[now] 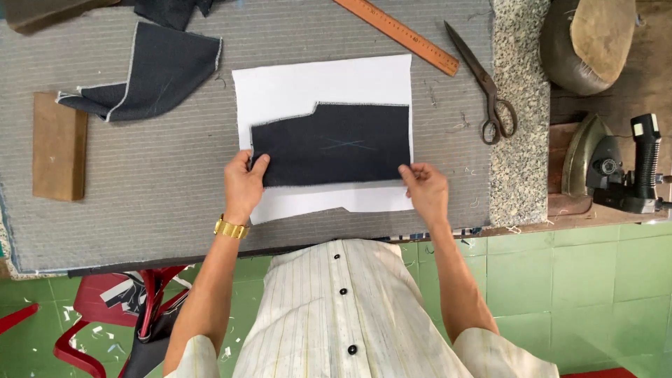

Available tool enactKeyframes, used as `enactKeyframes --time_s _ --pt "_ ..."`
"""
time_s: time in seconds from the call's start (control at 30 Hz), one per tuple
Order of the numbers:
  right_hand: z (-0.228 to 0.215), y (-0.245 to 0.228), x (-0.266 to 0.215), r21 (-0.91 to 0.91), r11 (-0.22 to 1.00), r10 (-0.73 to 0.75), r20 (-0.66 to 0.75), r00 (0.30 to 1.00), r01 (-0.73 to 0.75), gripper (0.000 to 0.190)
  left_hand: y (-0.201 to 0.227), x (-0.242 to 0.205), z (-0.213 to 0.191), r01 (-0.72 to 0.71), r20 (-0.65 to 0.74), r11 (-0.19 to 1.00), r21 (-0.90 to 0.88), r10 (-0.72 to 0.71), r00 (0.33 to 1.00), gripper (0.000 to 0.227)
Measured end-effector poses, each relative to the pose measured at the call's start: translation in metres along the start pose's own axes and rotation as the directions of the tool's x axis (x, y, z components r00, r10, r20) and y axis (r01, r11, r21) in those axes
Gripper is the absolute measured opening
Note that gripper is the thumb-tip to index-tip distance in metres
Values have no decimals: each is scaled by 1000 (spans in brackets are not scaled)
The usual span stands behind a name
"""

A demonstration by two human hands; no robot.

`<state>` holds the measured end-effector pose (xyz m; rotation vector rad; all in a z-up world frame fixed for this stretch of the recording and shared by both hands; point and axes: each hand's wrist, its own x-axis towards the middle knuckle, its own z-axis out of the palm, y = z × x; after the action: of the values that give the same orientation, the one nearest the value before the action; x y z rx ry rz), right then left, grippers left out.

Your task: The person measures and marks a dark fabric strip with a ruler and pen, then cuts it with shears. They stack the cut pieces and place them on a nearby chair. Next, they unfold a white fabric piece, iron it, and then iron a dark fabric piece placed on top of the white one.

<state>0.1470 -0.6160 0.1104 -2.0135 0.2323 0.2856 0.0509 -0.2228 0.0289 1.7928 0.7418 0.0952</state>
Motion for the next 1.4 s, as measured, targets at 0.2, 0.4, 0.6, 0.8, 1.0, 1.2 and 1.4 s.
enactKeyframes --time_s 0.2,0.4,0.6,0.8,1.0,1.2,1.4 --pt "8 26 -13 -141 983 120 5 993 -118 20 11 -29 0 96 -2 994 46 -96 995 17" --pt "8 44 -11 -281 958 60 4 998 -56 20 17 -40 -6 136 -4 985 102 -136 991 17" --pt "4 49 -13 -336 942 -3 4 1000 4 18 14 -56 -7 115 -27 967 227 -112 993 14" --pt "3 55 -14 -361 932 -29 15 999 32 19 24 -69 -9 82 -52 953 293 -70 996 14" --pt "0 60 -18 -372 927 -34 30 999 43 19 38 -79 -11 81 -70 921 381 -59 996 15" --pt "-1 56 -21 -382 924 -22 22 1000 29 16 39 -83 -12 79 -57 904 421 -61 997 19" --pt "-2 52 -22 -383 924 4 11 1000 0 18 42 -83 -11 90 -54 889 448 -74 996 24"
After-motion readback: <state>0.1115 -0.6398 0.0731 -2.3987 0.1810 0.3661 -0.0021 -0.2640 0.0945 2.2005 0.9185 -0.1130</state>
